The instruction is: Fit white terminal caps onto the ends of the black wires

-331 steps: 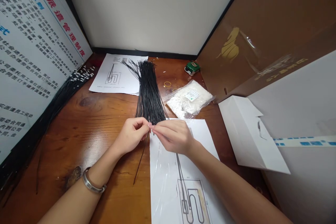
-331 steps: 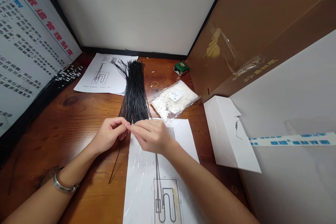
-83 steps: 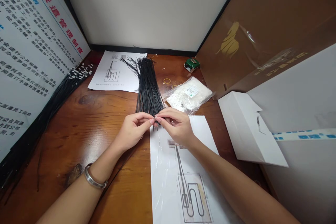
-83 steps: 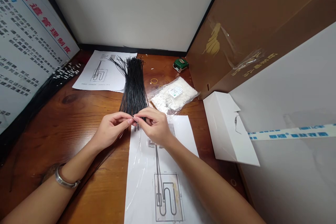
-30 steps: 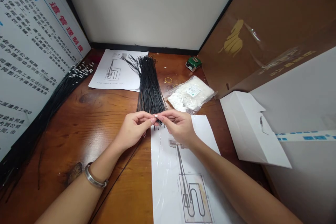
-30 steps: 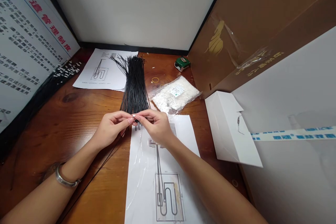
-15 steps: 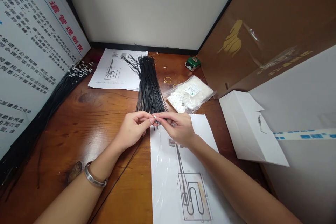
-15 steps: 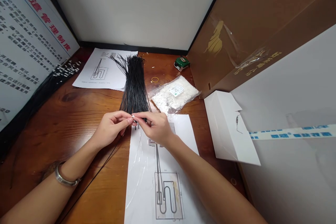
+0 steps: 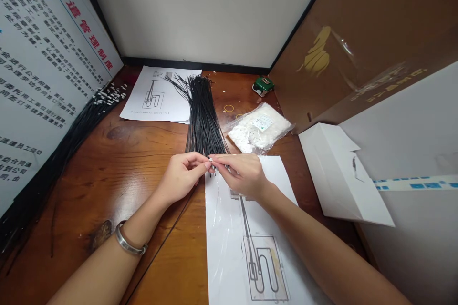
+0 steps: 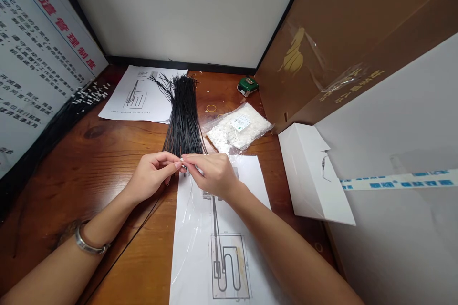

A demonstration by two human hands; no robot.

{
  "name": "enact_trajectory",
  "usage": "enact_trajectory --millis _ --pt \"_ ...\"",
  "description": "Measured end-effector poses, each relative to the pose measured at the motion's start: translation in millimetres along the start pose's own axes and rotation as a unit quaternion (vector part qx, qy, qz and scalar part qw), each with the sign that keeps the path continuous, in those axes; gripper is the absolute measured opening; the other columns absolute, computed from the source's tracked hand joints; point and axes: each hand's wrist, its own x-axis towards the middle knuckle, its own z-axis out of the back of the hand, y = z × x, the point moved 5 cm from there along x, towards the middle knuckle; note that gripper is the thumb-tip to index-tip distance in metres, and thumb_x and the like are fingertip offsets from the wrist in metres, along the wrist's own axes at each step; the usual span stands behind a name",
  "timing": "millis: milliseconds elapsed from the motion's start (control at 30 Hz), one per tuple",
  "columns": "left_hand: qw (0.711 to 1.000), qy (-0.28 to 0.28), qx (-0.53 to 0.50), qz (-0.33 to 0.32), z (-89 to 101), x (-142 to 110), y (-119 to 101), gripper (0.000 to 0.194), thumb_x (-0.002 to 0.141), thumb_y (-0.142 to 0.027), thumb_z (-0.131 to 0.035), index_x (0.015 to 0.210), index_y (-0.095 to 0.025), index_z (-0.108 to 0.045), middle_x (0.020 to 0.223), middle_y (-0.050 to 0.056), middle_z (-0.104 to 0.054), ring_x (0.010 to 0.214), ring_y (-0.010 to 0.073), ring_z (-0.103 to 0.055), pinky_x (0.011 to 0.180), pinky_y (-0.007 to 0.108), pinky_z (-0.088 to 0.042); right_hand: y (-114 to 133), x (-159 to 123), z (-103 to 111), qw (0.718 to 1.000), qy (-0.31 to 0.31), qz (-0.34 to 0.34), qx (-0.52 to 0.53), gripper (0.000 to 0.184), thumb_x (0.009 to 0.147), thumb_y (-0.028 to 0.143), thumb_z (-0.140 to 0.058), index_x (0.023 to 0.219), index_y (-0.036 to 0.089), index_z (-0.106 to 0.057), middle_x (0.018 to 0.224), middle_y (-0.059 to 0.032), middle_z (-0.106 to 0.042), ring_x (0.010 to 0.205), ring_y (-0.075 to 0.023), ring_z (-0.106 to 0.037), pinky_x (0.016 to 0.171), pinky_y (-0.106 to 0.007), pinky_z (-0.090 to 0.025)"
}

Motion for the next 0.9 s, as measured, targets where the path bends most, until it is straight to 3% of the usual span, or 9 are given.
enact_trajectory --millis 133,400,700,900 --pt "1.000 0.003 -0.001 -0.005 -0.5 -0.1 -1.4 0.018 0.078 -0.030 -0.065 0.075 -0.013 -0.068 0.068 0.004 -0.069 0.047 0.0067 -0.047 0.044 0.020 -0.035 -1.0 -0.9 -0.1 1.000 0.003 -0.005 -0.003 0.016 0.082 0.008 -0.061 0.090 0.019 -0.069 0.084 -0.0023 -0.077 0.074 -0.0160 -0.074 0.060 -0.024 -0.061" --pt "1.000 0.002 0.003 -0.023 0.3 -0.3 -2.1 0.017 0.079 -0.030 -0.065 0.075 -0.014 -0.069 0.069 0.004 -0.070 0.055 0.0103 -0.057 0.050 0.021 -0.042 -2.2 0.7 -0.6 0.997 0.032 -0.073 -0.014 0.019 0.082 0.012 -0.060 0.088 0.025 -0.072 0.083 0.0002 -0.077 0.057 -0.0139 -0.070 0.052 -0.027 -0.059" --pt "1.000 -0.010 0.004 -0.020 -0.4 0.1 -3.9 0.017 0.078 -0.030 -0.066 0.074 -0.013 -0.068 0.066 0.003 -0.068 0.056 0.0109 -0.058 0.054 0.022 -0.045 -1.2 -4.1 -2.7 0.998 0.035 -0.027 -0.041 0.020 0.081 0.008 -0.060 0.088 0.022 -0.071 0.085 -0.0009 -0.077 0.070 -0.0172 -0.073 0.055 -0.028 -0.057" --pt "1.000 -0.018 0.009 -0.020 0.0 0.8 -2.7 0.017 0.078 -0.029 -0.065 0.075 -0.013 -0.068 0.069 0.005 -0.070 0.057 0.0110 -0.057 0.053 0.022 -0.044 1.9 0.4 -2.6 0.997 0.033 -0.023 -0.059 0.016 0.083 0.011 -0.058 0.085 0.022 -0.070 0.081 0.0002 -0.077 0.064 -0.0149 -0.072 0.052 -0.026 -0.056"
